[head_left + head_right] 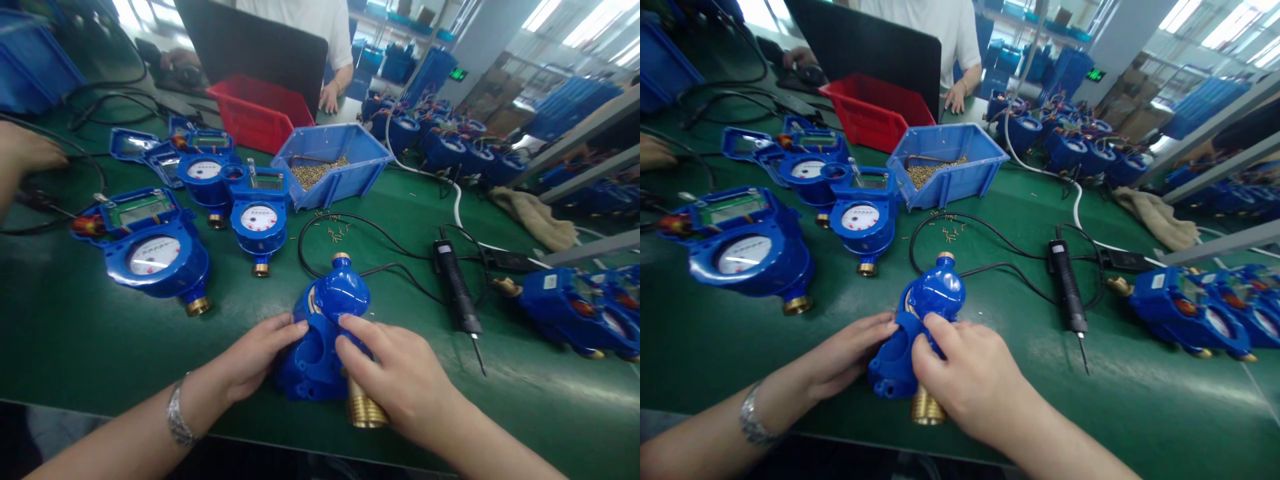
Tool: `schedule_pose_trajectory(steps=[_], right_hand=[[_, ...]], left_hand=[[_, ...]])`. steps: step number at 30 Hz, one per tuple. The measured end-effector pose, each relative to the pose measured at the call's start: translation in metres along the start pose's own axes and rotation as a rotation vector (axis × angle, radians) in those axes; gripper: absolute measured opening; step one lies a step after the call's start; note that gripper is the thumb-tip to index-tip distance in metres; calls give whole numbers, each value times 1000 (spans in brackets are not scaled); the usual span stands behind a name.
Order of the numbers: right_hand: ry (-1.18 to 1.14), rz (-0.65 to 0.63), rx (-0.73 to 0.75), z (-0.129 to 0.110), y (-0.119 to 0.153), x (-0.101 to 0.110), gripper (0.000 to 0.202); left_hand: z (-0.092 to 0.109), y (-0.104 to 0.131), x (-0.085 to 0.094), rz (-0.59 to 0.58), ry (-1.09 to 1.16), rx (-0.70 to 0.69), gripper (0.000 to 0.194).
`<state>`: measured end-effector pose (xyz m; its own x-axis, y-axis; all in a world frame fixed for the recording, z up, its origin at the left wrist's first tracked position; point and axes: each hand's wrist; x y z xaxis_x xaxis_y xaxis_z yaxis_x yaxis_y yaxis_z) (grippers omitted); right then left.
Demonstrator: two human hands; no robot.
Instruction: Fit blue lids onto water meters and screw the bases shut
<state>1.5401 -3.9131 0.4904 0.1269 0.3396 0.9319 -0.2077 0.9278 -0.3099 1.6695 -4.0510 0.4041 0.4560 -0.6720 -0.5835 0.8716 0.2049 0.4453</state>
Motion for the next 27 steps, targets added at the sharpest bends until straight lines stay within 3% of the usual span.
schedule_pose_trajectory(steps=[4, 7, 10, 13, 15, 16, 18, 19, 21, 24, 27], right_hand=[[-44, -55, -16, -8, -9, -3, 22], [-94, -92, -78, -16, -19, -5, 14], [-193, -229, -122, -15, -27, 1, 15], [-503, -365, -56, 6, -38, 14, 39], [-693, -352, -83, 32, -53, 15, 47], [-716, -311, -167, 47, -63, 10, 44], [-572, -198, -448, 76, -87, -11, 31], [-476, -214, -519, 88, -101, -26, 24], [-456, -271, -507, 105, -127, -61, 15], [-450, -345, -453, 113, -154, -108, 13], [-450, -375, -425, 109, -165, -135, 10]], left_hand=[[-3, 2, 2, -55, -39, 11, 49], [0, 2, 0, -115, -49, -32, 41], [5, 0, -3, -110, -53, -4, 36], [9, -2, 0, -111, -37, 8, 32], [9, -1, 6, -144, -7, 7, 32], [9, 0, 9, -157, 13, 9, 33], [8, 3, 14, -152, 48, 17, 35], [8, 4, 16, -130, 62, 14, 35], [6, 8, 19, -76, 93, 6, 30], [3, 11, 20, -41, 133, -10, 23], [1, 12, 20, -55, 119, -37, 26]])
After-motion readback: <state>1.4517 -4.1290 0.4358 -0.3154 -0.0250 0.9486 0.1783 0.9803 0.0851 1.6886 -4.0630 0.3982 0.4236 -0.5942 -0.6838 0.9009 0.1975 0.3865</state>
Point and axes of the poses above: each hand's wrist, its own y-axis away from the middle knuckle, its own x-axis out of the back of the hand, z = x × y, and after that the axes turned 2 degrees about -y, right-handed
